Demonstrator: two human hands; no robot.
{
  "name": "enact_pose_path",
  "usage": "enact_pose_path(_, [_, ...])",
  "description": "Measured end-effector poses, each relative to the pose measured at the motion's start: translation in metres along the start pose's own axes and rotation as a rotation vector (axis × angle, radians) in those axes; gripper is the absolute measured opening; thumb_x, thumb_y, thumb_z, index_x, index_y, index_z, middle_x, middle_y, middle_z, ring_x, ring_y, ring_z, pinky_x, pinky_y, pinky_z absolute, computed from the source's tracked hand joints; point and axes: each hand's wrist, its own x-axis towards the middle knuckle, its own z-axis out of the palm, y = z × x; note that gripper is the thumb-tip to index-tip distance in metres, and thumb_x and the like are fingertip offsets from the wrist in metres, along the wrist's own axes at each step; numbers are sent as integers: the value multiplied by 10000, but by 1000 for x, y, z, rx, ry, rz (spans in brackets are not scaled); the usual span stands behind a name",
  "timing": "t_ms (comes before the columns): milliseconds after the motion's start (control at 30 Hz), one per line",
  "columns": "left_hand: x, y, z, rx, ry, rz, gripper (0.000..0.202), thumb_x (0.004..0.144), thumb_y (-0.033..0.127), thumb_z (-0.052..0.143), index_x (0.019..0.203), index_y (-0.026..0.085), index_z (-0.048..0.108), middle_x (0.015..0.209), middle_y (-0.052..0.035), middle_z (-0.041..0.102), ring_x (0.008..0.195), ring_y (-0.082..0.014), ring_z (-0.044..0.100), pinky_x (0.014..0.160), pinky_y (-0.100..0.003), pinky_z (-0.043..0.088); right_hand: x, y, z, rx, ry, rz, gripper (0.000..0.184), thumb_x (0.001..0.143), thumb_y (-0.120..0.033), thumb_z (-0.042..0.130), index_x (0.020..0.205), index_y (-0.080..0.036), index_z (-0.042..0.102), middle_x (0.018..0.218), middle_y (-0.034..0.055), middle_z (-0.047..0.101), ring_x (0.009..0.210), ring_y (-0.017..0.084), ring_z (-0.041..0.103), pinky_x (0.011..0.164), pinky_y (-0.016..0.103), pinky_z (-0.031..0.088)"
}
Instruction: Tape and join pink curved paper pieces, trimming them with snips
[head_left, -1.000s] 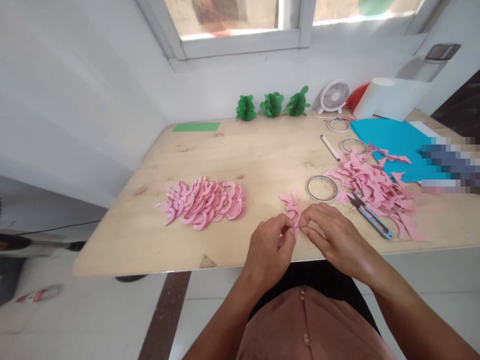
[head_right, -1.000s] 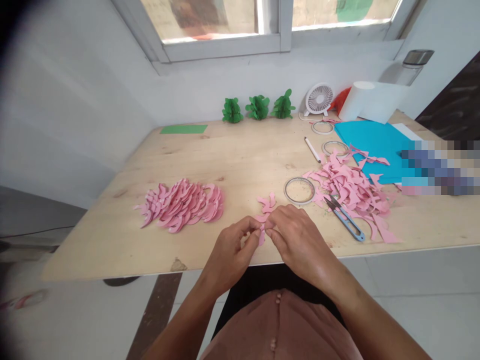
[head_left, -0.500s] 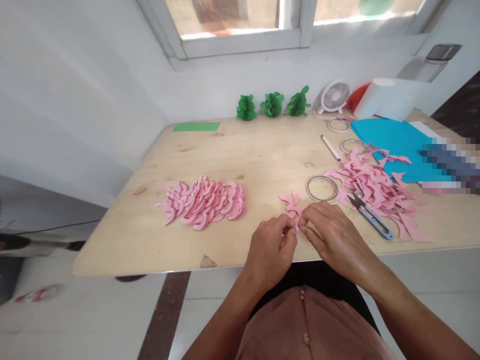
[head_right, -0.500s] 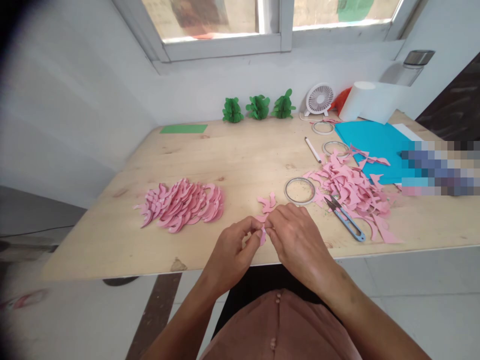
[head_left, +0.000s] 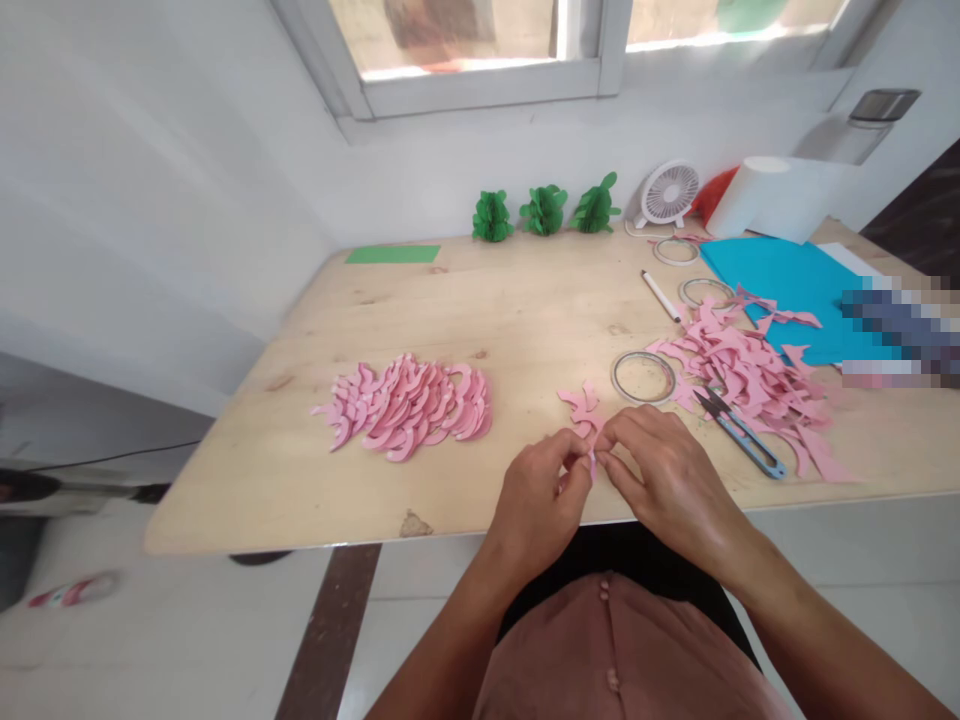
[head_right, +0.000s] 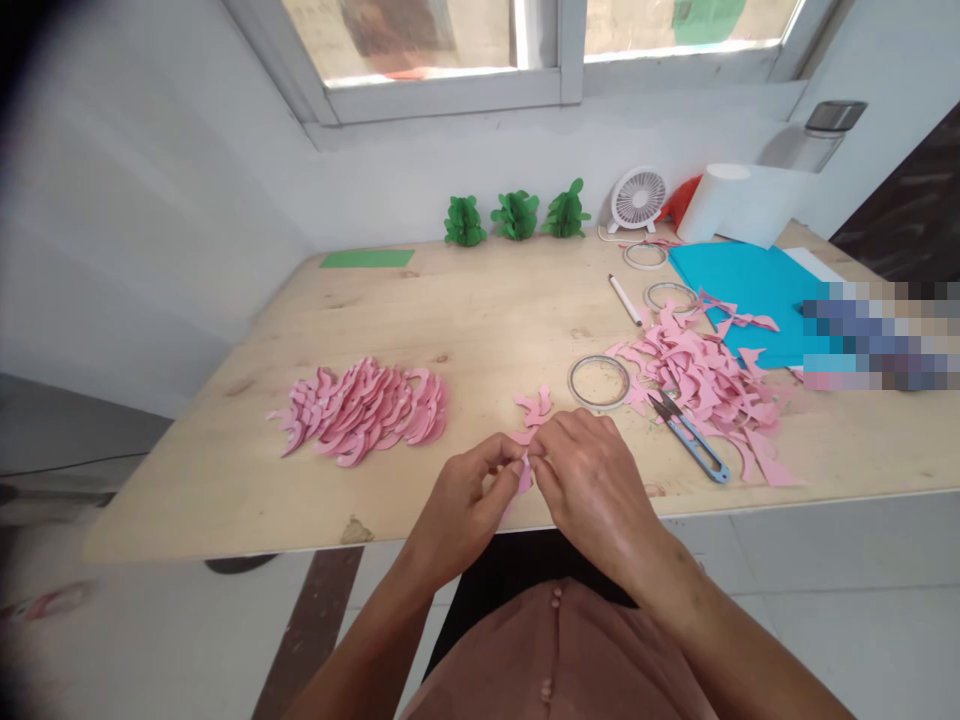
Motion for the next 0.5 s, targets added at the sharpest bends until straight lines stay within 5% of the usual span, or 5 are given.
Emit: enact_pose_path(500, [0,-5,-1,-427,-49,-156,141,848,266,486,772,170,556,681,24,534,567,-97,424,512,-199,346,-7,1,0,474,90,289,115,886,-225,498,903,-195,607,880,29,641,845,178,558,781,311,407])
